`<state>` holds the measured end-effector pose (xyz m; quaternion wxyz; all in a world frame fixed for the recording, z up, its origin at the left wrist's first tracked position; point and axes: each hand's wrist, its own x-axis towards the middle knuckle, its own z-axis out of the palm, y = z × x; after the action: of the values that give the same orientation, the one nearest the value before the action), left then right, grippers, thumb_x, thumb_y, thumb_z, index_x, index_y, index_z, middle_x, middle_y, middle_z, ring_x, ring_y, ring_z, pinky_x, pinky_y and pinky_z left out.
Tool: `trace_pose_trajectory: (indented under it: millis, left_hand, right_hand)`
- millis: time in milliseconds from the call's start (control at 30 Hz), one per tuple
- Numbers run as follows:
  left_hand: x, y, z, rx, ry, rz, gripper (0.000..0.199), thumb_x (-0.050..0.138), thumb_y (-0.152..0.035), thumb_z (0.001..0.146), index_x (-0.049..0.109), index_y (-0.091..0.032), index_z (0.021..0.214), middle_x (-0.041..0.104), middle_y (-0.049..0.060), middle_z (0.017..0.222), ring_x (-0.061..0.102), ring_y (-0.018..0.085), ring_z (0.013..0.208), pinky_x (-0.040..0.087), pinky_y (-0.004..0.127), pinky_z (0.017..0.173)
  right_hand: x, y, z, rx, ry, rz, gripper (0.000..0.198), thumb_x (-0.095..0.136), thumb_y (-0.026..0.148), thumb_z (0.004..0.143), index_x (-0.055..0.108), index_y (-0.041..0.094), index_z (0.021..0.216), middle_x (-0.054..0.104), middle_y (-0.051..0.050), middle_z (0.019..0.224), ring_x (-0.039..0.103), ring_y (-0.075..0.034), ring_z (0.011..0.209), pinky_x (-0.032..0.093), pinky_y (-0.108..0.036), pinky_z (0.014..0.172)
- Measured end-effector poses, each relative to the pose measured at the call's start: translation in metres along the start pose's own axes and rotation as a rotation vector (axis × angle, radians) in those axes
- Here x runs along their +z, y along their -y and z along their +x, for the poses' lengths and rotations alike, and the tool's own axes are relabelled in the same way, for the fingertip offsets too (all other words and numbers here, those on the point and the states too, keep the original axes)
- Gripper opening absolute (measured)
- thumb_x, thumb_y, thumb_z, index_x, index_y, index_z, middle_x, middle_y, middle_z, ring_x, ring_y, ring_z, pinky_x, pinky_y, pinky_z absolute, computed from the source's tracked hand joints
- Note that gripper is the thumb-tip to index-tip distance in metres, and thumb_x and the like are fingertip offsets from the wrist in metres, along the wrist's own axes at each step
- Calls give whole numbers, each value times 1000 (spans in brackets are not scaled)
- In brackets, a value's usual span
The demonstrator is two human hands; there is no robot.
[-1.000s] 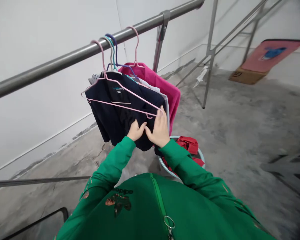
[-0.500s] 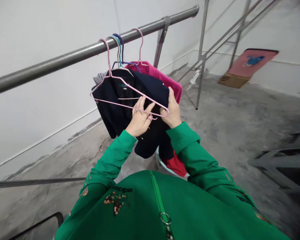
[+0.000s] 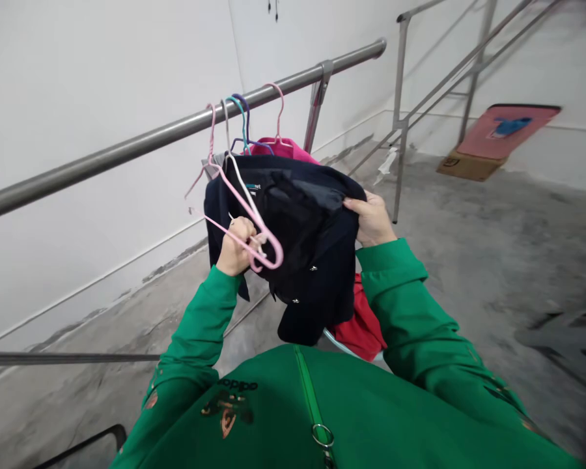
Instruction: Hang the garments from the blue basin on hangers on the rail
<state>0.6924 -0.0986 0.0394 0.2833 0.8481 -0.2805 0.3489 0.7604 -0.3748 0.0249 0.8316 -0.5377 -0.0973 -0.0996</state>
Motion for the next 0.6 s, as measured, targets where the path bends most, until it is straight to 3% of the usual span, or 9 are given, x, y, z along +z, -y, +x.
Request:
trace_pose_trajectory:
  millis: [100, 200, 300, 433, 600]
  left_hand:
    - [-13, -2, -5, 46, -24, -78, 34, 34, -43, 98, 45, -20, 75, 52, 5, 78, 55, 18, 79, 47, 35, 73]
    - [-15, -10, -6, 109, -38, -62, 32, 29, -40, 99, 51, -19, 87, 57, 7, 87, 58, 21, 94, 48, 39, 84]
    - [-11, -13, -6, 56, -55, 14, 36, 29, -41, 100, 51, -17, 115, 59, 12, 112, 55, 23, 114, 44, 42, 99]
    - [0, 6, -24, -64, -3, 95, 61, 34, -46, 98, 21, -15, 148, 35, 19, 150, 28, 27, 144, 26, 46, 118]
    - [32, 34, -91, -316, 222, -156, 101, 48, -66, 85, -7, -16, 153, 4, 22, 161, 7, 32, 150, 13, 53, 121]
  right_hand:
    - [0, -10, -12, 46, 58, -30, 36, 77, 27, 56, 69, 19, 90, 71, 1, 78, 67, -19, 75, 56, -36, 80]
    - [11, -30, -42, 161, 268, -171, 38, 77, 33, 58, 70, 17, 92, 71, -1, 84, 67, -21, 81, 54, -38, 85]
    - [25, -57, -73, 253, 481, -289, 37, 73, 35, 61, 71, 15, 92, 71, -2, 88, 66, -22, 87, 50, -39, 91]
    - [32, -91, -102, 385, 546, -261, 34, 69, 32, 57, 72, 15, 87, 71, -2, 86, 64, -21, 88, 47, -38, 94]
    - [20, -90, -123, 543, 500, -117, 28, 68, 27, 54, 70, 13, 78, 68, 0, 72, 62, -17, 70, 48, -31, 71]
